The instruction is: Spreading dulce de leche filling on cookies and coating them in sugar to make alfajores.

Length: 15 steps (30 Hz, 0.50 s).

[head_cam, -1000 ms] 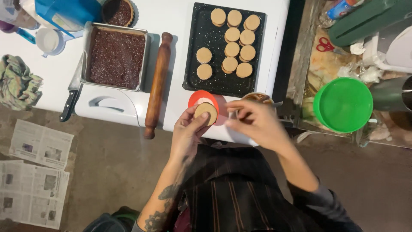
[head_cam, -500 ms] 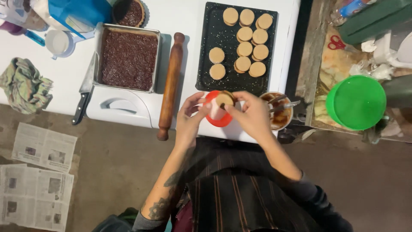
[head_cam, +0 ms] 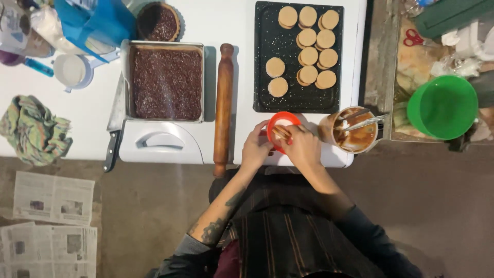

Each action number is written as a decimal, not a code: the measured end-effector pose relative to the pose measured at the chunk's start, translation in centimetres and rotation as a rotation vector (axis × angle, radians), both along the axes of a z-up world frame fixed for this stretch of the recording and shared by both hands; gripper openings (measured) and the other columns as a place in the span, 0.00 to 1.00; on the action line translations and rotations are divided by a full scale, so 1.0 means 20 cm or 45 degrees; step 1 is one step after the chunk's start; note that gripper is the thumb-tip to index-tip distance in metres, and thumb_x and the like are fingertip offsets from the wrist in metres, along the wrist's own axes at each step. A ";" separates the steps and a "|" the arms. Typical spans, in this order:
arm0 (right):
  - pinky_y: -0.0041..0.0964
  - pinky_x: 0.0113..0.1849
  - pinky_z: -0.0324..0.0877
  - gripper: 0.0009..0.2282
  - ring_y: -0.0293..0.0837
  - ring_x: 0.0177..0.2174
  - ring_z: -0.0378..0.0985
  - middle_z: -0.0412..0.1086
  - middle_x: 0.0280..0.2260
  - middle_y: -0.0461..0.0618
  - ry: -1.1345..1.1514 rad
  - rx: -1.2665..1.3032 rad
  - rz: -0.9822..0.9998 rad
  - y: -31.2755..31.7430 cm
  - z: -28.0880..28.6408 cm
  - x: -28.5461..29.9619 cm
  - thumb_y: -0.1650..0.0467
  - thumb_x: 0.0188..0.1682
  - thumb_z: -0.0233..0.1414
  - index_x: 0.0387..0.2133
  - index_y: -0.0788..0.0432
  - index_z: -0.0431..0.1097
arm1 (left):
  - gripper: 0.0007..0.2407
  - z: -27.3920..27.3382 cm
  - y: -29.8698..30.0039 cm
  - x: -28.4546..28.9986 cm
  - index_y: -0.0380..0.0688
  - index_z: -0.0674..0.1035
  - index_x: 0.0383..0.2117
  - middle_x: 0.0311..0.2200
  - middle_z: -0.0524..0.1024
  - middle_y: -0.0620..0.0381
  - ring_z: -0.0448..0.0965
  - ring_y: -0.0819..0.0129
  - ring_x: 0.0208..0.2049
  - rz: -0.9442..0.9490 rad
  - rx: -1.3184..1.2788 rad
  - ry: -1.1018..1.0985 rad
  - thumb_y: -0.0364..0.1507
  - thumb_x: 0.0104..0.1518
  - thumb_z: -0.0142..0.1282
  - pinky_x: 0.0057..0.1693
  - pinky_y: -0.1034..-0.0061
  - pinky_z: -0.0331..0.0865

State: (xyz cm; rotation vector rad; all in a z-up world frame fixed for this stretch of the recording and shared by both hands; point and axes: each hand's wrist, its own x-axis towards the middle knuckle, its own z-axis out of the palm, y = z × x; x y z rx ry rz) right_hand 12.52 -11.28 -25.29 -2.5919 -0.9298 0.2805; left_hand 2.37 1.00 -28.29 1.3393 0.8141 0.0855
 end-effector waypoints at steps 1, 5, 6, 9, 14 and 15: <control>0.51 0.34 0.75 0.14 0.59 0.32 0.80 0.76 0.35 0.56 -0.001 -0.001 -0.015 0.01 0.00 0.00 0.67 0.39 0.64 0.39 0.56 0.77 | 0.26 0.00 0.02 -0.01 0.51 0.72 0.59 0.42 0.77 0.53 0.83 0.69 0.31 -0.015 -0.001 -0.001 0.18 0.51 0.59 0.34 0.77 0.79; 0.52 0.35 0.74 0.14 0.59 0.33 0.80 0.77 0.35 0.56 0.017 0.056 -0.079 0.03 0.02 -0.03 0.66 0.39 0.64 0.39 0.56 0.77 | 0.23 -0.02 0.07 -0.02 0.49 0.75 0.56 0.40 0.78 0.53 0.83 0.70 0.31 -0.038 0.040 -0.040 0.16 0.52 0.55 0.35 0.77 0.81; 0.52 0.35 0.74 0.15 0.59 0.33 0.80 0.77 0.35 0.56 0.034 0.069 -0.090 0.04 0.04 -0.03 0.67 0.38 0.64 0.39 0.56 0.77 | 0.22 -0.03 0.08 -0.03 0.48 0.76 0.56 0.39 0.79 0.53 0.83 0.70 0.31 -0.031 0.035 -0.050 0.16 0.52 0.55 0.35 0.77 0.81; 0.53 0.34 0.74 0.14 0.60 0.33 0.80 0.77 0.36 0.56 0.074 0.083 -0.103 0.07 0.05 -0.04 0.67 0.40 0.64 0.39 0.54 0.78 | 0.22 -0.03 0.09 -0.02 0.47 0.76 0.56 0.37 0.79 0.52 0.82 0.69 0.30 -0.011 0.002 -0.071 0.15 0.53 0.53 0.35 0.78 0.79; 0.53 0.34 0.74 0.13 0.60 0.33 0.80 0.77 0.36 0.56 0.065 0.107 -0.118 0.06 0.07 -0.02 0.65 0.41 0.64 0.38 0.54 0.77 | 0.19 -0.06 0.07 -0.04 0.45 0.76 0.54 0.41 0.77 0.55 0.81 0.71 0.31 0.033 -0.008 -0.088 0.16 0.55 0.54 0.36 0.79 0.79; 0.53 0.34 0.74 0.14 0.60 0.33 0.80 0.77 0.36 0.56 0.052 0.125 -0.100 0.06 0.06 -0.01 0.65 0.40 0.64 0.38 0.55 0.77 | 0.19 -0.06 0.07 -0.04 0.45 0.76 0.54 0.42 0.76 0.56 0.81 0.72 0.32 0.057 -0.026 -0.091 0.16 0.56 0.55 0.36 0.79 0.79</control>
